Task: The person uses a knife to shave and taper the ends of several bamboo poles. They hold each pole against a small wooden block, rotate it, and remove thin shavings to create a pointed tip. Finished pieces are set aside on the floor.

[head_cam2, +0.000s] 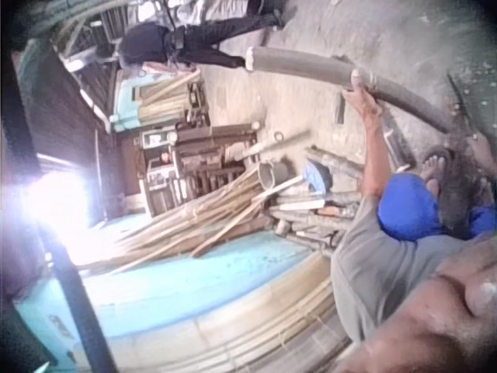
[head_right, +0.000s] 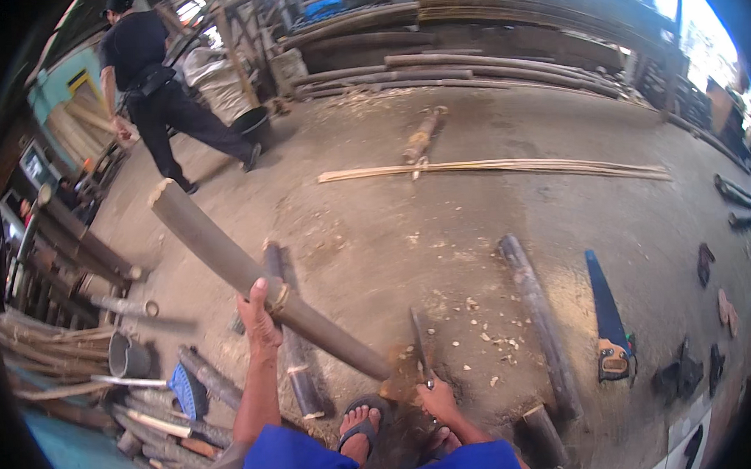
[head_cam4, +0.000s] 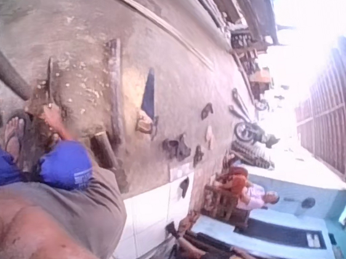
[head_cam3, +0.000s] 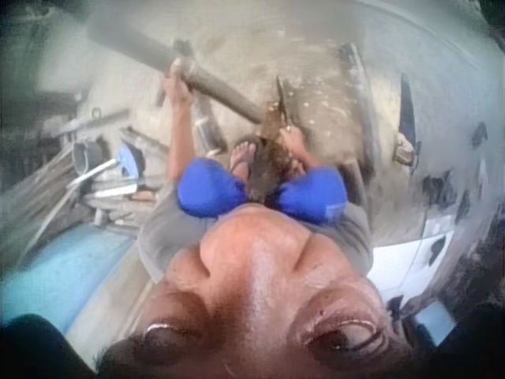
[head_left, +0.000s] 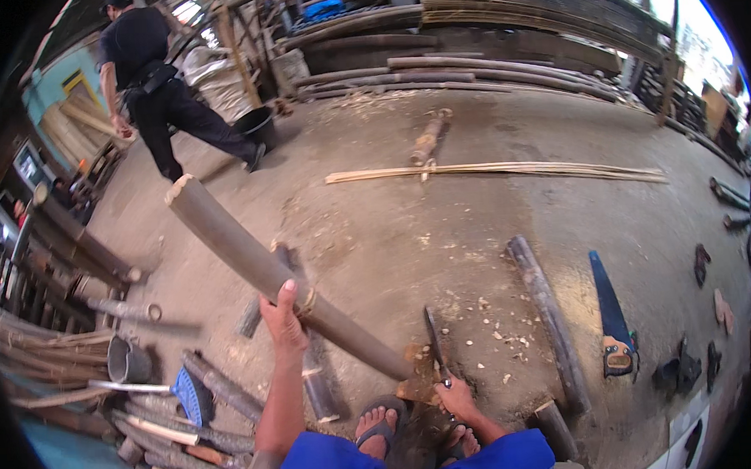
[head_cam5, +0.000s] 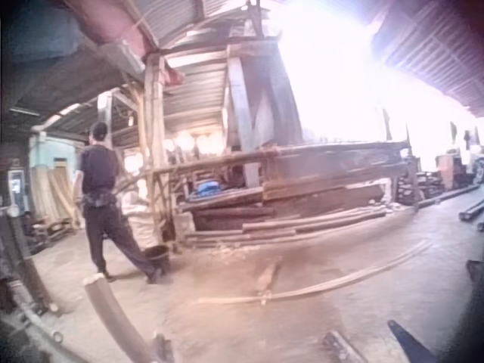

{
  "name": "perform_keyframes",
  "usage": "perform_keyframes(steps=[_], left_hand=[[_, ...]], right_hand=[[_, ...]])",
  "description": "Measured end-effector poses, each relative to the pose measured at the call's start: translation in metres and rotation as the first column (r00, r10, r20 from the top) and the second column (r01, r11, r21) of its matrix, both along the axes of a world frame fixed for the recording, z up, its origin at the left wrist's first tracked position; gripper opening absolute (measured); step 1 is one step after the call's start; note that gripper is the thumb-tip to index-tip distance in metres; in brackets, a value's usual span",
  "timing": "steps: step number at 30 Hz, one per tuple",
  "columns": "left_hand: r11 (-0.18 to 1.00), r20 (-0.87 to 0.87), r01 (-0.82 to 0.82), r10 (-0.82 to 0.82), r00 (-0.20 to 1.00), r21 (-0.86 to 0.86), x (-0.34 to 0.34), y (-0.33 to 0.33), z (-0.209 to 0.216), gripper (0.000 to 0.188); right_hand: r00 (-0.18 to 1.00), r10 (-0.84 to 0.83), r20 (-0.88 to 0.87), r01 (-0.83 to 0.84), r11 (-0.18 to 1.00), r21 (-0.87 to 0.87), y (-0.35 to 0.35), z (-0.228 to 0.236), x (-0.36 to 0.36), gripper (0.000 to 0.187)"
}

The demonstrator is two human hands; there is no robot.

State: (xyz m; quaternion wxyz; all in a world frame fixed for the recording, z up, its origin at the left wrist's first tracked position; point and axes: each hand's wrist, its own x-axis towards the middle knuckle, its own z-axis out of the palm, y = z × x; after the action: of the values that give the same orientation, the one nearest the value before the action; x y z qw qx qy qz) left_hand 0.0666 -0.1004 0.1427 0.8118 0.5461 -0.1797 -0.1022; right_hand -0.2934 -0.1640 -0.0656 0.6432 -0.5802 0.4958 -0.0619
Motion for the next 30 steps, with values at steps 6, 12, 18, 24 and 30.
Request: perform_keyframes(steps=[6,12,18,24,30], left_hand=[[0.991,-0.092,-0.114,0.107,0.99,-0.076,-0.012,0.004,0.012,0.049],[0.99,-0.186,-0.14,0.135,0.973,-0.011,-0.008,0.016,-0.005,0.053],[0.996,-0.227,-0.08,0.085,0.97,0.034,-0.029,-0.006,-0.015,0.056],[0.997,-0.191,0.074,-0.07,0.979,0.011,-0.026,0.002,-0.046,0.061],[0.979,-0.252,-0.167,0.191,0.949,0.115,-0.008,0.001,-0.029,0.068]], right_hand=[[0.986,-0.159,0.043,0.16,0.987,-0.012,0.027,-0.009,0.001,0.024],[0.981,-0.183,0.065,0.176,0.98,0.097,0.029,0.0,0.015,0.024],[0.989,-0.149,0.01,0.143,0.967,0.209,0.024,-0.003,-0.001,0.048],[0.964,0.01,-0.267,-0.086,0.958,-0.275,0.012,0.006,-0.029,0.046],[0.95,0.053,-0.307,-0.173,0.908,-0.381,0.008,0.024,-0.037,0.04]])
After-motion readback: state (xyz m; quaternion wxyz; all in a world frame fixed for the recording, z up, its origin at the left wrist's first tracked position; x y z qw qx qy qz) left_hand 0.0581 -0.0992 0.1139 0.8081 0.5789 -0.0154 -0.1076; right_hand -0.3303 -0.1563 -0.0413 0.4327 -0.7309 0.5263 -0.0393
